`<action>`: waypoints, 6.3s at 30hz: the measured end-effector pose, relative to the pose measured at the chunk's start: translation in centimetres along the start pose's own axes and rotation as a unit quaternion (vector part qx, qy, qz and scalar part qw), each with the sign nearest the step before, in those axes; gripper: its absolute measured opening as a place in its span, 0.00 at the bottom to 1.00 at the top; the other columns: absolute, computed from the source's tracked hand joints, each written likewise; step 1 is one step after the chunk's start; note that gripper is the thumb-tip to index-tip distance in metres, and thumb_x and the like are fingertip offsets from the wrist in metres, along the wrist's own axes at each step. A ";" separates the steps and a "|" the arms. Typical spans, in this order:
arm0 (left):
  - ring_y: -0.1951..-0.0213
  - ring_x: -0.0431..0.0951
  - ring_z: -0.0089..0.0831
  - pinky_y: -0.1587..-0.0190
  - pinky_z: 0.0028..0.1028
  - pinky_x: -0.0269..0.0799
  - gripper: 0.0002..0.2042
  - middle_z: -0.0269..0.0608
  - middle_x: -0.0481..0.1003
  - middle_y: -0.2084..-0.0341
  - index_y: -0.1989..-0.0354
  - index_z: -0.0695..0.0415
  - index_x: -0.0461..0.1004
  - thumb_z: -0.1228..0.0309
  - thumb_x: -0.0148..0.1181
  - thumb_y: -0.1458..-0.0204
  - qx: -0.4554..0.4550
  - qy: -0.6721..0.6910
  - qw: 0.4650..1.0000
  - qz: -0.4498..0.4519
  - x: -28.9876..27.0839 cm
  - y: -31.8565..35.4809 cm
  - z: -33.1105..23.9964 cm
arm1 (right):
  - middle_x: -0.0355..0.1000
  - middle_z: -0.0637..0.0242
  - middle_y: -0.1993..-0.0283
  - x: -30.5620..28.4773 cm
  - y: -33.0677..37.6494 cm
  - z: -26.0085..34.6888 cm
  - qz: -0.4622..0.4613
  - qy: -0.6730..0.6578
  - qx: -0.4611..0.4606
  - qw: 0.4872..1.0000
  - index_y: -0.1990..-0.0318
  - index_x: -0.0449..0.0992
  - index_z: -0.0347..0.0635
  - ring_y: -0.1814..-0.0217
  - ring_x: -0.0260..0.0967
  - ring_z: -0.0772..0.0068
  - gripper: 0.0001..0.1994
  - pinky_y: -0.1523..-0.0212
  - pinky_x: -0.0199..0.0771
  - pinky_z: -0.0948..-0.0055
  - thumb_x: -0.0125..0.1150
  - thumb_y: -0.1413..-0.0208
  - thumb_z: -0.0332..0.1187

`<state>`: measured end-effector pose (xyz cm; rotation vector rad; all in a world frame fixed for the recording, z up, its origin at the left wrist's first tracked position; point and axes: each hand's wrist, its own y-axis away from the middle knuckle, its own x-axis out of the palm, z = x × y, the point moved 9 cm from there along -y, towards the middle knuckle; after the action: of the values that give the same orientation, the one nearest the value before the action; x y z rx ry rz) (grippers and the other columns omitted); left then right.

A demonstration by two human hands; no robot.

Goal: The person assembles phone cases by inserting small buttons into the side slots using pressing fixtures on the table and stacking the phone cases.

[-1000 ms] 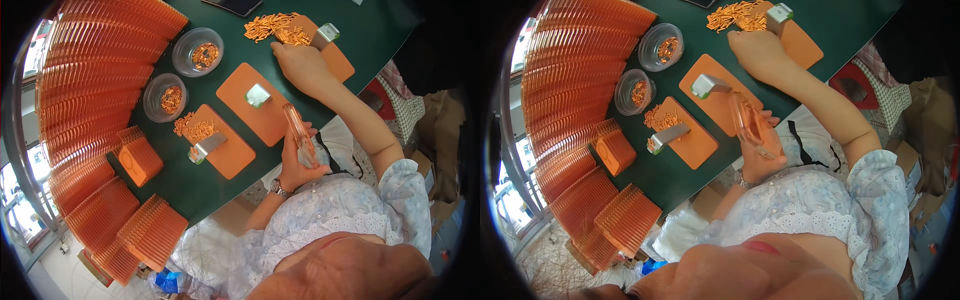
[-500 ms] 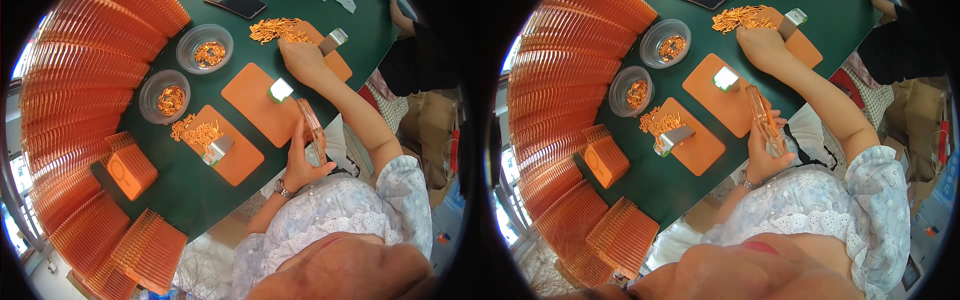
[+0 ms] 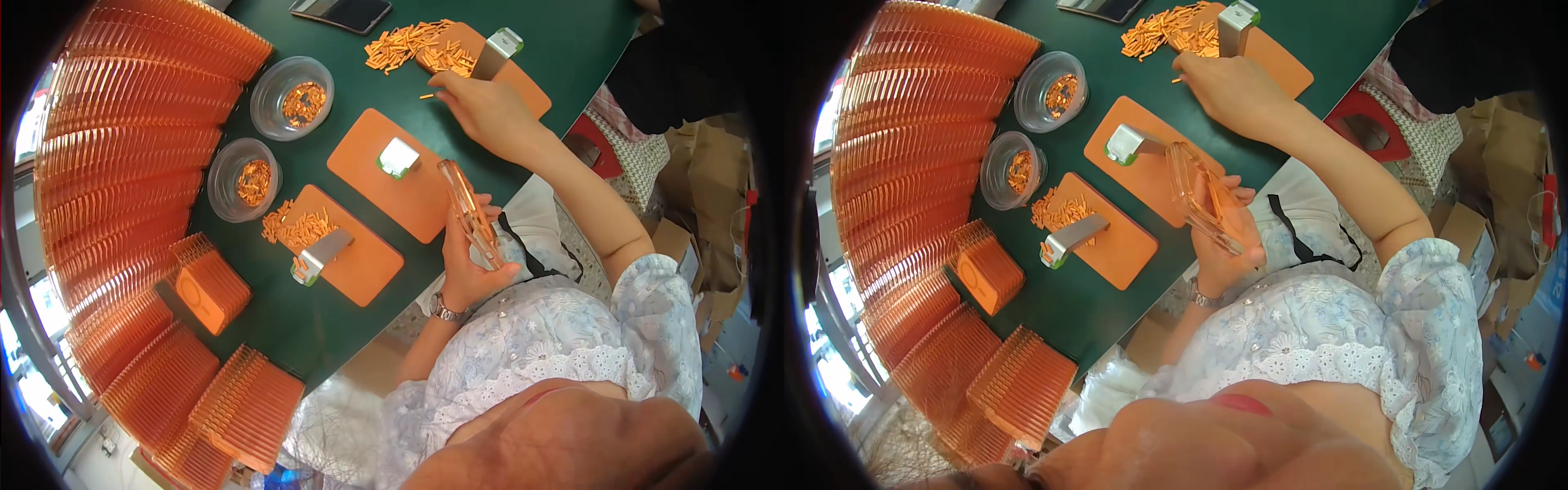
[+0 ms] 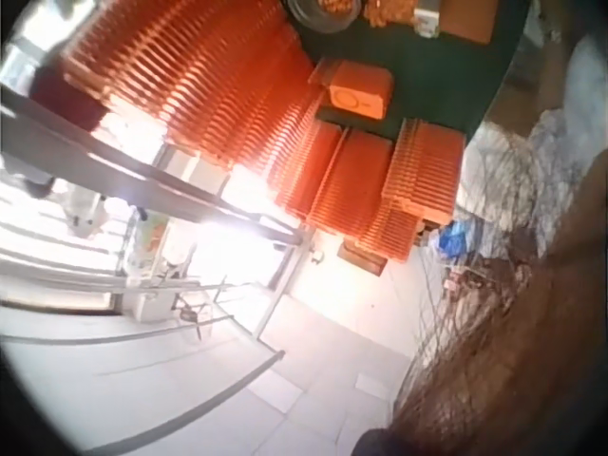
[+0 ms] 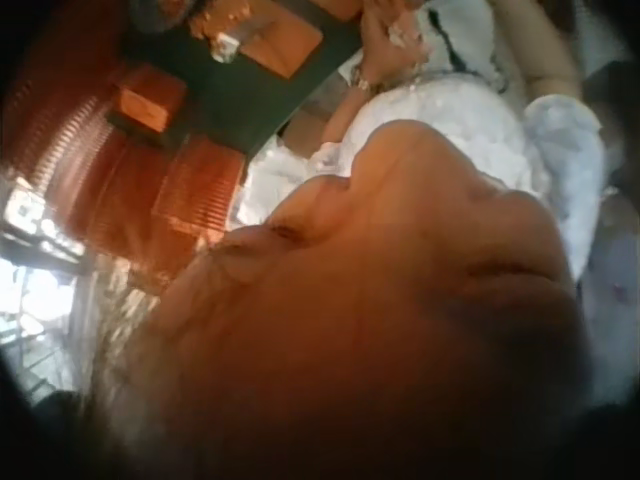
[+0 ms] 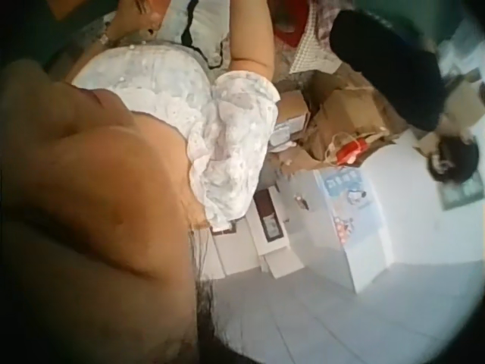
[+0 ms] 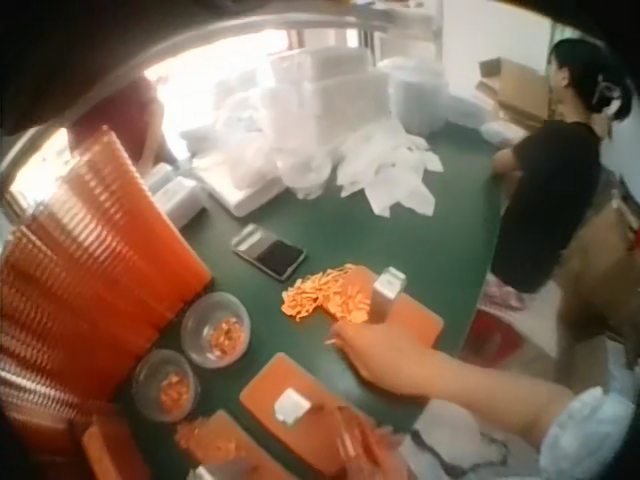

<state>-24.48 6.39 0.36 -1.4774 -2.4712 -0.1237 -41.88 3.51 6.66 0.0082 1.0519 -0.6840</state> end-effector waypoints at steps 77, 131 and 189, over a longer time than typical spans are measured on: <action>0.51 0.71 0.36 0.51 0.41 0.73 0.33 0.45 0.65 0.51 0.44 0.61 0.59 0.54 0.65 0.53 -0.191 0.147 0.970 0.039 10.6 -12.1 -0.6 | 0.70 0.70 0.70 -8.8 -5.9 -7.7 -0.016 -0.437 -0.045 0.898 0.53 0.75 0.35 0.67 0.66 0.82 0.23 0.64 0.65 0.81 0.36 0.33 0.45; 0.53 0.68 0.47 0.51 0.39 0.65 0.49 0.52 0.66 0.52 0.38 0.67 0.55 0.52 0.72 0.67 0.225 -0.807 0.512 -0.190 -0.7 11.2 -23.1 | 0.72 0.70 0.66 -4.4 4.9 16.5 0.241 -0.732 -0.031 0.637 0.51 0.72 0.38 0.67 0.66 0.83 0.16 0.67 0.64 0.83 0.47 0.35 0.40; 0.36 0.58 0.54 0.36 0.37 0.55 0.48 0.67 0.58 0.39 0.36 0.72 0.51 0.42 0.60 0.53 -0.351 -0.684 0.558 -0.312 -38.7 3.4 -21.6 | 0.68 0.69 0.66 -4.3 -10.4 -8.8 0.172 -0.216 -0.027 0.961 0.61 0.74 0.35 0.64 0.65 0.79 0.08 0.62 0.64 0.80 0.52 0.41 0.31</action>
<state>-0.26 -29.36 10.77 -0.6090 -4.6558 -0.0976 -55.61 0.30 8.79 -0.0060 0.6255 -0.3176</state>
